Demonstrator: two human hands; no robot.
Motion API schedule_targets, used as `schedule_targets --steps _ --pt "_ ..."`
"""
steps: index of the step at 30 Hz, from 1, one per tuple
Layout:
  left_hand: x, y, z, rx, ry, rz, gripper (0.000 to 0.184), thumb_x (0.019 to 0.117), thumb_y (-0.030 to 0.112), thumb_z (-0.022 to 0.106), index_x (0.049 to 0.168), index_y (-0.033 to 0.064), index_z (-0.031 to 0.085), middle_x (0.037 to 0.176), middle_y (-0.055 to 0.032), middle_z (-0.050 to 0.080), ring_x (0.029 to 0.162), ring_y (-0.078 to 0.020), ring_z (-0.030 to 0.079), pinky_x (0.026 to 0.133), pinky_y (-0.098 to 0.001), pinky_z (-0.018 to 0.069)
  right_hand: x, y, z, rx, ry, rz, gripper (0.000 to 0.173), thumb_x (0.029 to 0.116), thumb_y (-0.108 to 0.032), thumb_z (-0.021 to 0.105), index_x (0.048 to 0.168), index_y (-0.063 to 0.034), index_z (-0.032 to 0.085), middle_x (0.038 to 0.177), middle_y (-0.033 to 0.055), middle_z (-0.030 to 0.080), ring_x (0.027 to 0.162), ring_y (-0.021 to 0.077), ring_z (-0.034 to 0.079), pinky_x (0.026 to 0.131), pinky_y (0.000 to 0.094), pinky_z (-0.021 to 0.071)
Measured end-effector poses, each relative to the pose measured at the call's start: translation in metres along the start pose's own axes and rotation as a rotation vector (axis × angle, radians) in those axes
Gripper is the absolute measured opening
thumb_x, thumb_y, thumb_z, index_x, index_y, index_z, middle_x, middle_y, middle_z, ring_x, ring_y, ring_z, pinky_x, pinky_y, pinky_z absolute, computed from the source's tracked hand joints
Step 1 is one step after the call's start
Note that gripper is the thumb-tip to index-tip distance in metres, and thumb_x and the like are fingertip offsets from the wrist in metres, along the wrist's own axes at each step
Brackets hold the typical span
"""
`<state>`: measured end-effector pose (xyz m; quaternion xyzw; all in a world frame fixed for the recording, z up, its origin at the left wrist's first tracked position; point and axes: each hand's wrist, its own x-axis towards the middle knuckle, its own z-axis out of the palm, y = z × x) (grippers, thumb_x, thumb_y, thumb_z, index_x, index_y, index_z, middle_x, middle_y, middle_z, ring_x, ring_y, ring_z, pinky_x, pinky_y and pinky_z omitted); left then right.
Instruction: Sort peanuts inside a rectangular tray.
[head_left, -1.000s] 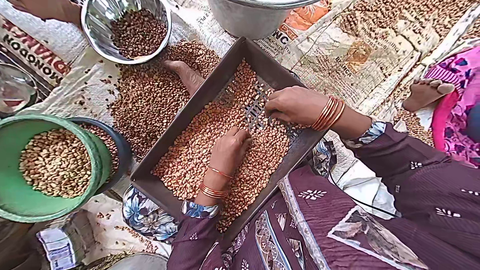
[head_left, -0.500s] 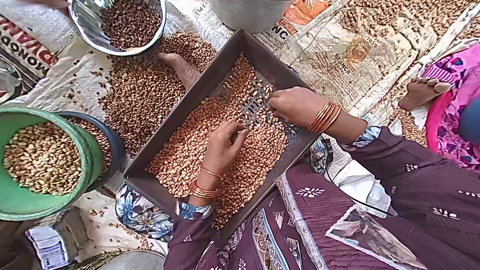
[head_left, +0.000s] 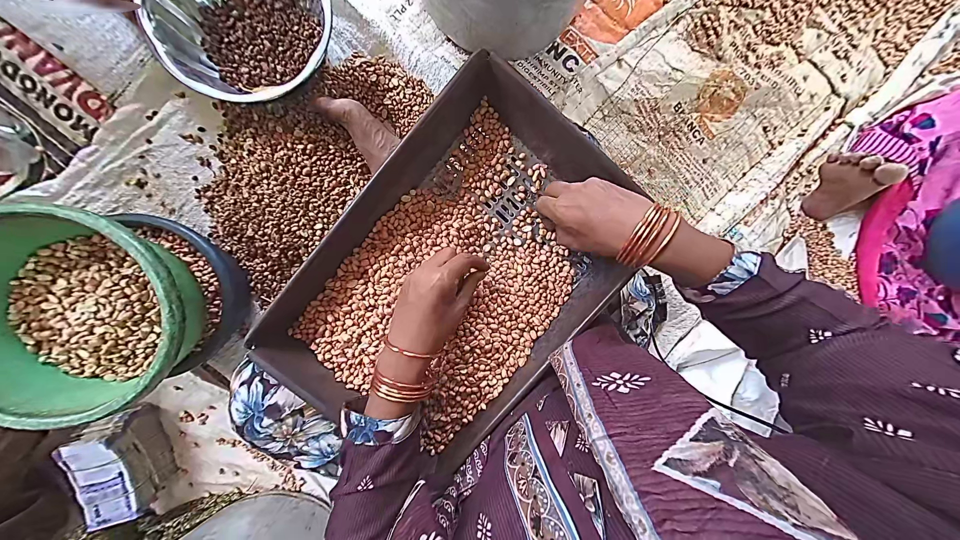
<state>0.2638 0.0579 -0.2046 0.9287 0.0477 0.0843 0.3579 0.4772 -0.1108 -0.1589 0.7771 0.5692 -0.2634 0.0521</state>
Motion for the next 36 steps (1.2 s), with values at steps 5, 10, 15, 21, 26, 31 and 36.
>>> schedule_targets --steps 5,10,15,21,26,31,36 --pt "-0.001 0.007 0.01 0.084 -0.039 -0.067 0.015 0.0985 0.015 0.065 0.108 0.0082 0.076 0.09 -0.0108 0.069 0.073 -0.0256 0.068 0.062 -0.0437 0.0563 0.014 -0.012 0.006 0.187 0.236 -0.293 0.016 0.0944 -0.002 0.059 0.093 -0.0016 0.076 0.101 0.0161 0.069 0.093 0.0312 0.069 0.079 0.0461 0.0557" --pt "-0.004 0.008 0.003 0.052 -0.059 -0.012 0.014 0.0975 0.014 0.066 0.106 0.0083 0.076 0.088 -0.0103 0.068 0.073 -0.0252 0.067 0.064 -0.0429 0.0562 0.041 -0.037 0.027 0.106 0.288 -0.466 0.012 0.096 0.004 0.058 0.093 0.0042 0.07 0.094 0.0201 0.067 0.09 0.0365 0.069 0.079 0.0473 0.0568" --pt "-0.008 0.009 0.016 0.041 -0.136 0.014 0.013 0.0965 0.018 0.068 0.103 0.0102 0.076 0.087 -0.0099 0.068 0.074 -0.0268 0.069 0.061 -0.0454 0.0566 0.035 -0.044 0.023 -0.03 0.213 -0.402 0.012 0.0941 0.008 0.057 0.096 0.005 0.068 0.097 0.0215 0.067 0.093 0.0382 0.069 0.074 0.0465 0.057" --pt "-0.007 0.011 0.018 0.006 -0.075 -0.046 0.014 0.0977 0.017 0.067 0.1 0.0068 0.075 0.089 -0.0109 0.069 0.077 -0.0269 0.069 0.066 -0.0455 0.0576 0.038 -0.04 0.014 0.036 0.093 -0.332 0.01 0.0962 -0.005 0.062 0.097 0.0037 0.066 0.091 0.0198 0.065 0.085 0.0368 0.068 0.073 0.0491 0.0545" --pt "-0.006 0.012 0.001 -0.458 0.139 -0.392 0.032 0.1091 0.034 0.049 0.106 0.0125 0.073 0.067 0.0025 0.056 0.051 -0.0053 0.045 0.049 -0.0216 0.0375 0.023 -0.053 -0.012 0.113 0.316 -0.367 0.012 0.0966 -0.005 0.059 0.102 0.0003 0.068 0.089 0.016 0.067 0.079 0.0318 0.069 0.067 0.0454 0.0563" --pt "-0.001 0.017 -0.01 -1.162 0.008 -0.627 0.057 0.1131 0.041 0.023 0.088 0.0113 0.066 0.064 0.0052 0.057 0.045 -0.0001 0.039 0.04 -0.0142 0.0302 0.016 -0.071 -0.05 0.207 0.409 -0.536 0.022 0.0974 -0.014 0.064 0.117 -0.0068 0.071 0.104 0.0097 0.071 0.088 0.0202 0.07 0.075 0.0365 0.0595" --pt "0.002 0.015 -0.021 -1.787 0.06 -0.737 0.031 0.1107 0.023 0.038 0.101 0.0081 0.063 0.072 0.0044 0.054 0.048 0.0029 0.042 0.042 -0.0085 0.0345 0.049 -0.038 -0.068 -0.017 0.29 -0.072 0.035 0.099 -0.026 0.067 0.126 -0.0032 0.066 0.123 0.0255 0.065 0.103 0.0454 0.068 0.083 0.063 0.0536"
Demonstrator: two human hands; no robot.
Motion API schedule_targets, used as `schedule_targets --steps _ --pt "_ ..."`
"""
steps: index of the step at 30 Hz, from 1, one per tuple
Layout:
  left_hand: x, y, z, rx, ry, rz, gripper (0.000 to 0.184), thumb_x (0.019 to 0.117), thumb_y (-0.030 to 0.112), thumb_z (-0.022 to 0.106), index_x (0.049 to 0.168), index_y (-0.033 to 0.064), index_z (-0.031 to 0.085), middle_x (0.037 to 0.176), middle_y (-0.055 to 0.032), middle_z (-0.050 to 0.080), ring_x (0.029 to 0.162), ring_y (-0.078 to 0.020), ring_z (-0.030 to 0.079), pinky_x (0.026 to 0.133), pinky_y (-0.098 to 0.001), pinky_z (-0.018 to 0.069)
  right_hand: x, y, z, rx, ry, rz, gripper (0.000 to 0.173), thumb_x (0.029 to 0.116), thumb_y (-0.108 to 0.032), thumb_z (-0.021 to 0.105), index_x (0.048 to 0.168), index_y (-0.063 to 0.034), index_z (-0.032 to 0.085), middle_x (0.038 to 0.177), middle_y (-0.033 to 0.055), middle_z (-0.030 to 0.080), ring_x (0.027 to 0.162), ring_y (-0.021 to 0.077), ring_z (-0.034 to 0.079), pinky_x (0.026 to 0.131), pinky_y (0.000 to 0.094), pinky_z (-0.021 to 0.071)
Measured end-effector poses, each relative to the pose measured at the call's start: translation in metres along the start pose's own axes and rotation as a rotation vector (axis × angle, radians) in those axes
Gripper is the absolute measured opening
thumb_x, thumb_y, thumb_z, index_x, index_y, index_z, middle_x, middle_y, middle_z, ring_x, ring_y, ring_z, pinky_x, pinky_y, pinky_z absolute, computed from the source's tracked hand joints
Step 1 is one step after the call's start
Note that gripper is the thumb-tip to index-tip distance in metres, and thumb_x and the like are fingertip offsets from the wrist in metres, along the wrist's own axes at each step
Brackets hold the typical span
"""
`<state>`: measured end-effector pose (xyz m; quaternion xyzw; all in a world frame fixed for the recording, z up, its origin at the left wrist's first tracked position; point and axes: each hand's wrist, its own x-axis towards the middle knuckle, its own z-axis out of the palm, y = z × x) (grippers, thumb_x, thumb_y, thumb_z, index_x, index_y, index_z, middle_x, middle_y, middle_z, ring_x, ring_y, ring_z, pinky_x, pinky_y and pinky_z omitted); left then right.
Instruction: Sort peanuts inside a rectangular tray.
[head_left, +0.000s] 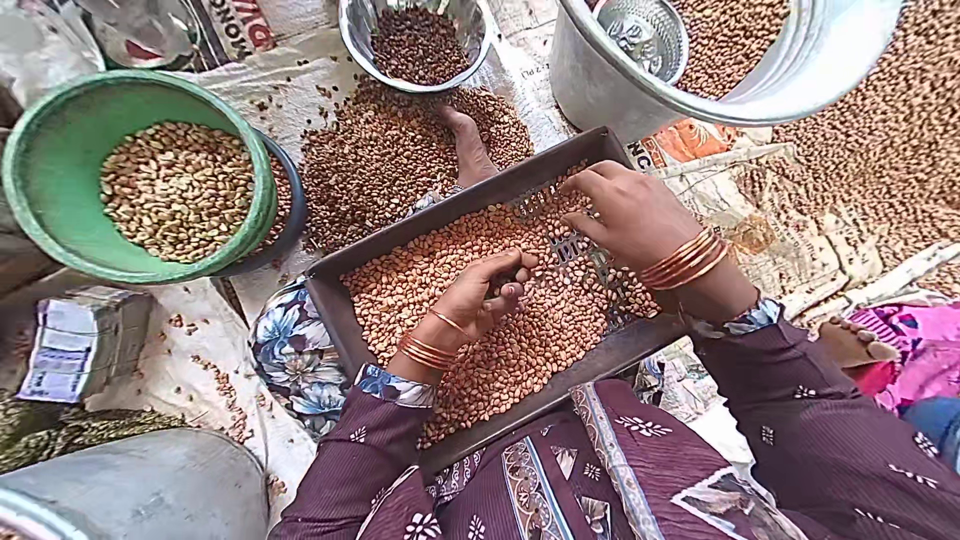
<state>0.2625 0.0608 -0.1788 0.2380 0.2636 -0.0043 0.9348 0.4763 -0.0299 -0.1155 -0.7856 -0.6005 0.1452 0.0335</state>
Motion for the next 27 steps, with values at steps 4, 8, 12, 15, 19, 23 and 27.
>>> schedule_targets --steps 4,8,12,15,19,23,27 --pt "0.0 0.067 0.035 -0.252 0.155 0.247 0.02 0.1095 0.02 0.04 0.104 0.0121 0.058 0.075 0.0036 0.055 0.055 -0.0005 0.052 0.052 -0.0101 0.0457 0.024 0.017 0.017 -0.004 -0.092 0.263 0.048 0.0998 -0.03 0.067 0.137 -0.0001 0.059 0.137 0.0298 0.057 0.115 0.0508 0.062 0.09 0.0679 0.0504" --pt "0.03 0.18 0.073 0.132 0.412 0.654 0.022 0.1101 0.02 0.041 0.128 0.0103 0.05 0.105 -0.0044 0.068 0.088 -0.0124 0.071 0.075 -0.0293 0.061 0.033 0.022 0.025 -0.003 -0.096 0.286 0.046 0.1004 -0.03 0.066 0.136 -0.0012 0.059 0.134 0.0281 0.059 0.118 0.0494 0.061 0.089 0.0665 0.0511" --pt "0.064 0.243 0.044 0.781 0.84 0.656 0.088 0.0942 0.032 0.068 0.164 0.0159 0.017 0.157 -0.0138 0.038 0.142 -0.0291 0.044 0.102 -0.0593 0.0492 0.034 0.03 0.031 0.019 -0.028 0.29 0.038 0.1056 -0.024 0.055 0.135 0.0009 0.058 0.13 0.0267 0.061 0.112 0.0467 0.064 0.089 0.0627 0.0519" --pt "0.039 0.218 0.03 0.872 0.777 0.634 0.07 0.1001 0.034 0.06 0.16 0.0172 0.026 0.158 -0.0084 0.039 0.144 -0.0246 0.04 0.108 -0.055 0.0432 0.038 0.023 0.04 0.004 -0.057 0.314 0.036 0.1028 -0.009 0.056 0.135 0.0073 0.054 0.142 0.0305 0.049 0.126 0.05 0.054 0.095 0.0591 0.0525" --pt "-0.015 0.145 -0.029 1.07 0.631 0.594 0.055 0.1033 0.032 0.053 0.153 0.0113 0.041 0.152 -0.0077 0.048 0.136 -0.017 0.05 0.107 -0.0421 0.0463 0.018 -0.016 0.053 -0.011 -0.241 0.106 0.053 0.0895 0.006 0.066 0.141 0.0044 0.053 0.141 0.0306 0.048 0.129 0.052 0.05 0.091 0.0576 0.0555" --pt "-0.091 0.072 -0.083 1.293 0.874 0.598 0.054 0.1031 0.033 0.054 0.15 0.0076 0.045 0.148 -0.0166 0.052 0.133 -0.0253 0.054 0.108 -0.0451 0.0459 -0.023 -0.033 0.044 0.238 -0.319 -0.298 0.051 0.094 0.002 0.062 0.142 -0.0147 0.06 0.129 0.0165 0.064 0.107 0.0337 0.068 0.084 0.0508 0.0568" --pt "-0.158 -0.007 -0.098 1.168 1.131 0.485 0.047 0.1032 0.029 0.054 0.139 -0.0013 0.052 0.119 -0.0122 0.063 0.09 -0.0071 0.065 0.073 -0.0242 0.0562 -0.049 0.012 0.017 0.099 0.138 0.101 0.038 0.1005 -0.01 0.06 0.138 -0.0056 0.061 0.127 0.027 0.061 0.112 0.0483 0.062 0.085 0.0627 0.0539"
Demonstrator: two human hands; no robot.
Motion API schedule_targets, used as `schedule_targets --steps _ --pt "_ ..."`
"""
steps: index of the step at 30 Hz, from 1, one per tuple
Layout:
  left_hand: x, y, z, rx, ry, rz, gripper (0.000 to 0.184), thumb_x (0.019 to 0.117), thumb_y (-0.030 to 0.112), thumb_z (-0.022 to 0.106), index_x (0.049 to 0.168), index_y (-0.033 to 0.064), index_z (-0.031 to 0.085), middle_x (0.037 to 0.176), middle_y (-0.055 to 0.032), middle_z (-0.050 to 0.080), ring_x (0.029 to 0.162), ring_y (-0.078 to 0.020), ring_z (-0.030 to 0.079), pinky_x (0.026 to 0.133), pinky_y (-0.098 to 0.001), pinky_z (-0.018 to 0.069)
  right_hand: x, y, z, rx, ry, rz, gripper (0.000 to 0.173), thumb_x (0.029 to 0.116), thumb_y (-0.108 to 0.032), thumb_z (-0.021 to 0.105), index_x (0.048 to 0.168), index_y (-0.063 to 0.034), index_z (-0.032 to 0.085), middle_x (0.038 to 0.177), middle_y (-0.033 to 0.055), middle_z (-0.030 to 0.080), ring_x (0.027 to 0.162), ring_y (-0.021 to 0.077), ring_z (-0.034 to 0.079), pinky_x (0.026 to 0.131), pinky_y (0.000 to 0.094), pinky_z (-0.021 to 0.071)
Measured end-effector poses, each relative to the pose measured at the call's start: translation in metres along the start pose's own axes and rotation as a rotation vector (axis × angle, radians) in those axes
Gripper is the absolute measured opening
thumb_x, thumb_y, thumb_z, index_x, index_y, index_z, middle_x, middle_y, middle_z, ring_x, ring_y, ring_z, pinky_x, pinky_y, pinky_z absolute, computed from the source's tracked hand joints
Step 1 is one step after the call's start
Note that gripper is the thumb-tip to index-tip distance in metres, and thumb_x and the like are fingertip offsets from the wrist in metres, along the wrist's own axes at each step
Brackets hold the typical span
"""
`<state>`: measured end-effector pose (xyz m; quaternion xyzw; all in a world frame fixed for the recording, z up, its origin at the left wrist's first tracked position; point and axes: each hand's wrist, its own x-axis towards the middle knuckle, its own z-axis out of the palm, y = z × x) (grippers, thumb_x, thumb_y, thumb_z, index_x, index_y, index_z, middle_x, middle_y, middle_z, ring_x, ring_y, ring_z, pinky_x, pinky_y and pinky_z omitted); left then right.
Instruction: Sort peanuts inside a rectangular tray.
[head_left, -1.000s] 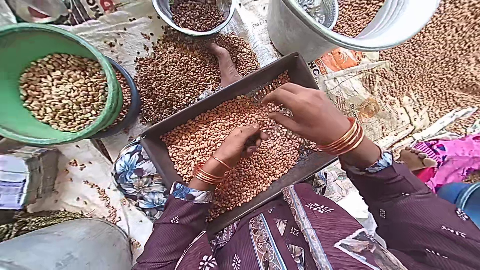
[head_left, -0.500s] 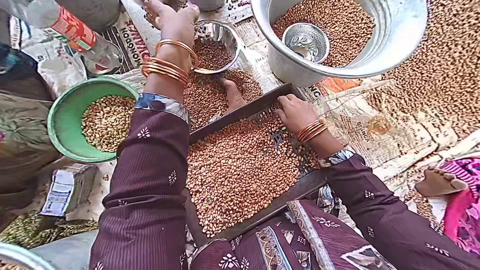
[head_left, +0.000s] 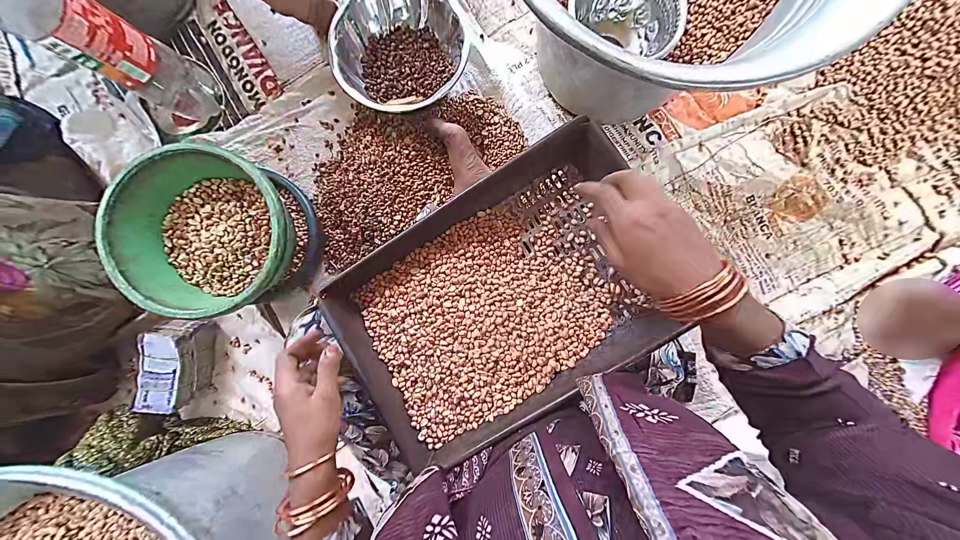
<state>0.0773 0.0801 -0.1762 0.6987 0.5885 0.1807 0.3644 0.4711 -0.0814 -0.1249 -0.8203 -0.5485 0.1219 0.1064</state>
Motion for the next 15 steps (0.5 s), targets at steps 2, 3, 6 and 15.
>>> schedule_targets --steps 2,3,6,15 --pt "-0.039 -0.009 0.006 -0.132 -0.025 -0.15 0.031 0.1063 0.021 0.049 0.127 -0.0011 0.058 0.085 0.0004 0.064 0.054 0.001 0.057 0.046 -0.0155 0.0473 -0.005 0.029 -0.006 -0.076 0.07 0.26 0.043 0.1037 -0.022 0.059 0.139 0.0016 0.056 0.13 0.0337 0.057 0.119 0.0556 0.056 0.088 0.0681 0.0494" --pt "-0.052 -0.013 0.012 -0.152 -0.044 -0.198 0.026 0.1077 0.021 0.046 0.117 0.0012 0.061 0.068 0.0057 0.059 0.045 0.0019 0.051 0.041 -0.015 0.0427 -0.01 0.04 -0.004 -0.053 0.03 0.337 0.043 0.1057 -0.026 0.056 0.139 0.0023 0.055 0.128 0.0333 0.057 0.117 0.055 0.058 0.086 0.069 0.0493" --pt "-0.061 -0.011 0.025 0.029 -0.026 -0.242 0.033 0.1091 0.031 0.046 0.095 0.0073 0.063 0.063 0.0078 0.047 0.051 0.0006 0.045 0.052 -0.0197 0.0394 -0.022 0.058 0.012 0.131 -0.029 0.368 0.039 0.1079 -0.021 0.05 0.138 0.004 0.052 0.128 0.0302 0.06 0.115 0.0497 0.063 0.092 0.0684 0.0486" --pt "-0.041 0.132 -0.045 -0.324 0.178 0.349 0.022 0.0976 0.026 0.062 0.076 0.0285 0.06 0.059 0.0215 0.055 0.05 0.0093 0.053 0.046 -0.0092 0.046 -0.015 0.087 0.026 0.437 0.003 0.393 0.033 0.1084 -0.017 0.052 0.134 0.0035 0.058 0.12 0.0309 0.064 0.11 0.0467 0.064 0.094 0.0684 0.0459"
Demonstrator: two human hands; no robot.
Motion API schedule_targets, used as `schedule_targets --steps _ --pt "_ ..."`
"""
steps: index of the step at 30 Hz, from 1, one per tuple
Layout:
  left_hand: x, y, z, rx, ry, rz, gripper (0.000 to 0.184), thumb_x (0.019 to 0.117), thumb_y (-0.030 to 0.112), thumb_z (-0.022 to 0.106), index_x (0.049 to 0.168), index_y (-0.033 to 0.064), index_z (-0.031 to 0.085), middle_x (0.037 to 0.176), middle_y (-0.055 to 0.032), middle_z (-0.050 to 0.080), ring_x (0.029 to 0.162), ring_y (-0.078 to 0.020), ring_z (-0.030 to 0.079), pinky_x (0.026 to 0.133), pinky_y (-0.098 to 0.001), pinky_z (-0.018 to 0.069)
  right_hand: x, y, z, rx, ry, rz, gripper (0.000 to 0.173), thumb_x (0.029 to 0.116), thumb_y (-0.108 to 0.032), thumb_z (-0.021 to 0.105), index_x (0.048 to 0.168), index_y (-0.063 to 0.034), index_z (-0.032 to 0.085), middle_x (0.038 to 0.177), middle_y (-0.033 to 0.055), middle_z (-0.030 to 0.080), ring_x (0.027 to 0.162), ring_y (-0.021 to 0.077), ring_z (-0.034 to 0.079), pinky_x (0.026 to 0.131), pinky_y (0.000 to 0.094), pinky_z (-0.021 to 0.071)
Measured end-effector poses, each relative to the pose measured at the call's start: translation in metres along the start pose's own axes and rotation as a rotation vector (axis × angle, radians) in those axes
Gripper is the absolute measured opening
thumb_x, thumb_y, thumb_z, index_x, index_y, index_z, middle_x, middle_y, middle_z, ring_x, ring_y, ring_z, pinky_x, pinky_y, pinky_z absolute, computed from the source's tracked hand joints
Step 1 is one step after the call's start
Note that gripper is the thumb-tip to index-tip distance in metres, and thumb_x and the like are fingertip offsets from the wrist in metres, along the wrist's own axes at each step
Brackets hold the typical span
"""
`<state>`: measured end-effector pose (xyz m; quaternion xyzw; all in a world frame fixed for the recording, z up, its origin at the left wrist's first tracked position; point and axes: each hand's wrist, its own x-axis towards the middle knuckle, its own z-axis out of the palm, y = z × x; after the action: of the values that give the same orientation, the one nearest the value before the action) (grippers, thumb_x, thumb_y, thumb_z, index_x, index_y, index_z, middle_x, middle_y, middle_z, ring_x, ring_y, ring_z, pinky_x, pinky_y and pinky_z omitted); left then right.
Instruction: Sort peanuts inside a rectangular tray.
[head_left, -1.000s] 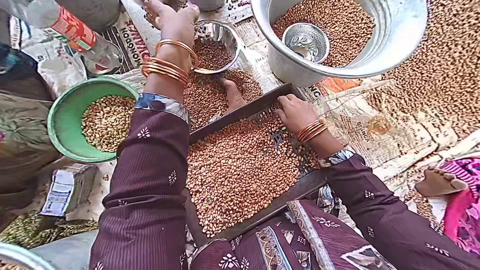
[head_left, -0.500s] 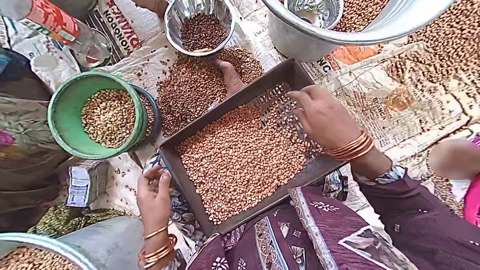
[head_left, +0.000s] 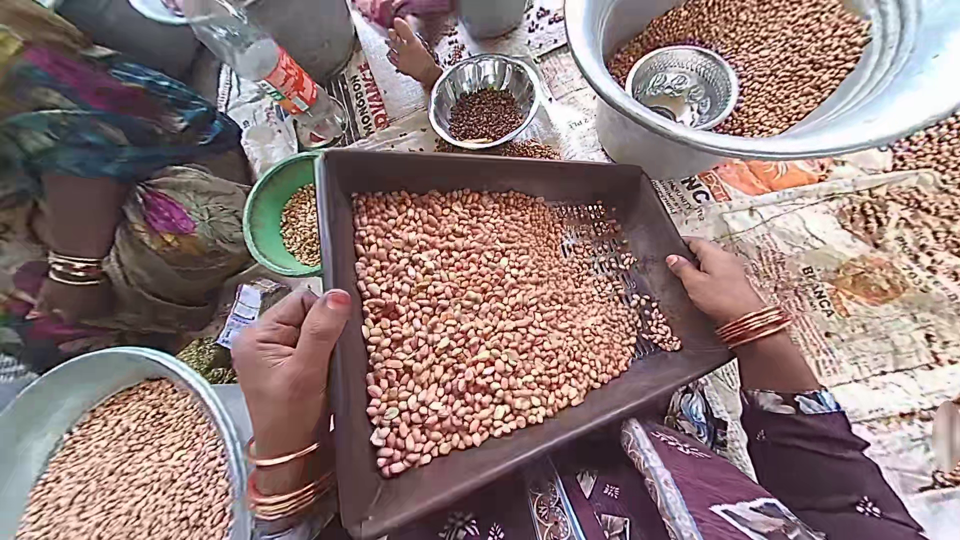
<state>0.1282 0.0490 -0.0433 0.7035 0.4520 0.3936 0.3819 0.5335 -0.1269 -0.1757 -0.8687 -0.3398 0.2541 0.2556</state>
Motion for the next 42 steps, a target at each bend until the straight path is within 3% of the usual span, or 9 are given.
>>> schedule_targets --steps 3,6,13,21,27,31,33,37,42 --pt "-0.003 0.042 -0.025 -0.085 -0.011 0.114 0.014 0.0973 0.029 0.061 0.085 0.0331 0.067 0.07 0.0262 0.064 0.061 0.0127 0.06 0.055 -0.0062 0.0494 -0.006 -0.014 0.013 0.129 0.0 -0.026 0.034 0.1096 -0.022 0.049 0.135 -0.0007 0.059 0.12 0.0264 0.065 0.107 0.0406 0.065 0.092 0.0659 0.0473" --pt "-0.019 0.005 -0.06 -0.027 0.097 -0.002 0.026 0.0989 0.015 0.049 0.084 0.0298 0.065 0.072 0.0269 0.065 0.065 0.0137 0.061 0.06 -0.0069 0.0509 -0.019 -0.038 0.025 0.279 0.016 -0.081 0.036 0.1109 -0.027 0.044 0.134 -0.0051 0.062 0.12 0.0171 0.065 0.108 0.0289 0.064 0.094 0.0553 0.0496" --pt "-0.054 -0.069 -0.043 -0.003 0.212 -0.356 0.019 0.1033 0.008 0.049 0.094 0.0132 0.064 0.07 0.0169 0.067 0.062 0.0074 0.065 0.058 -0.0122 0.0562 -0.022 -0.048 0.046 0.28 0.126 -0.186 0.038 0.1106 -0.023 0.042 0.126 0.0022 0.066 0.116 0.0211 0.065 0.109 0.0334 0.062 0.095 0.0561 0.0469" --pt "-0.035 0.027 -0.053 -0.137 -0.16 0.128 0.007 0.0982 0.036 0.067 0.099 0.0317 0.072 0.085 0.0251 0.071 0.076 0.0115 0.065 0.068 -0.0081 0.0539 -0.016 -0.019 0.026 0.398 0.229 -0.033 0.04 0.1123 -0.031 0.039 0.127 -0.0045 0.065 0.098 0.0157 0.068 0.083 0.0232 0.064 0.077 0.0495 0.0516" --pt "-0.058 -0.062 -0.021 0.129 -0.086 -0.226 0.014 0.0941 0.018 0.062 0.08 0.0205 0.06 0.064 0.0202 0.057 0.056 0.0092 0.056 0.052 -0.0106 0.0479 -0.026 -0.007 -0.002 0.201 0.265 -0.14 0.037 0.1106 -0.022 0.043 0.121 0.001 0.07 0.117 0.0201 0.069 0.103 0.0302 0.067 0.092 0.0525 0.0508" --pt "-0.068 -0.114 -0.02 0.648 -0.419 -0.311 0.043 0.0962 0.047 0.057 0.077 0.0093 0.061 0.06 0.0045 0.051 0.053 -0.0072 0.054 0.054 -0.032 0.0464 -0.018 -0.001 0.005 -0.004 0.23 -0.183 0.036 0.1095 -0.022 0.046 0.118 0.0024 0.071 0.109 0.0237 0.068 0.102 0.0389 0.066 0.09 0.0586 0.0499" --pt "-0.061 -0.109 -0.02 0.819 -0.62 -0.214 0.058 0.1015 0.051 0.051 0.075 0.0 0.063 0.06 -0.0131 0.056 0.057 -0.0316 0.06 0.056 -0.0574 0.047 -0.019 -0.014 0.002 -0.135 0.153 -0.166 0.036 0.11 -0.023 0.046 0.123 0.0031 0.068 0.113 0.0261 0.065 0.103 0.0435 0.064 0.088 0.0621 0.0497" --pt "-0.027 -0.081 0.032 0.784 -0.545 0.26 0.058 0.1016 0.051 0.051 0.068 0.0046 0.056 0.056 -0.0091 0.049 0.049 -0.0295 0.052 0.046 -0.049 0.0395 -0.016 -0.039 -0.005 -0.4 0.051 -0.145 0.041 0.1088 -0.023 0.048 0.134 0.0071 0.058 0.128 0.0344 0.058 0.115 0.055 0.059 0.089 0.0722 0.0475" --pt "-0.007 -0.088 0.145 0.375 -0.822 0.496 0.021 0.0954 0.025 0.071 0.107 0.0076 0.074 0.099 -0.0103 0.071 0.084 -0.0261 0.072 0.07 -0.0479 0.0597 -0.031 -0.07 -0.005 -0.442 0.045 -0.371 0.043 0.1042 -0.025 0.059 0.14 -0.0016 0.059 0.143 0.0269 0.053 0.126 0.0514 0.054 0.093 0.0687 0.0467"
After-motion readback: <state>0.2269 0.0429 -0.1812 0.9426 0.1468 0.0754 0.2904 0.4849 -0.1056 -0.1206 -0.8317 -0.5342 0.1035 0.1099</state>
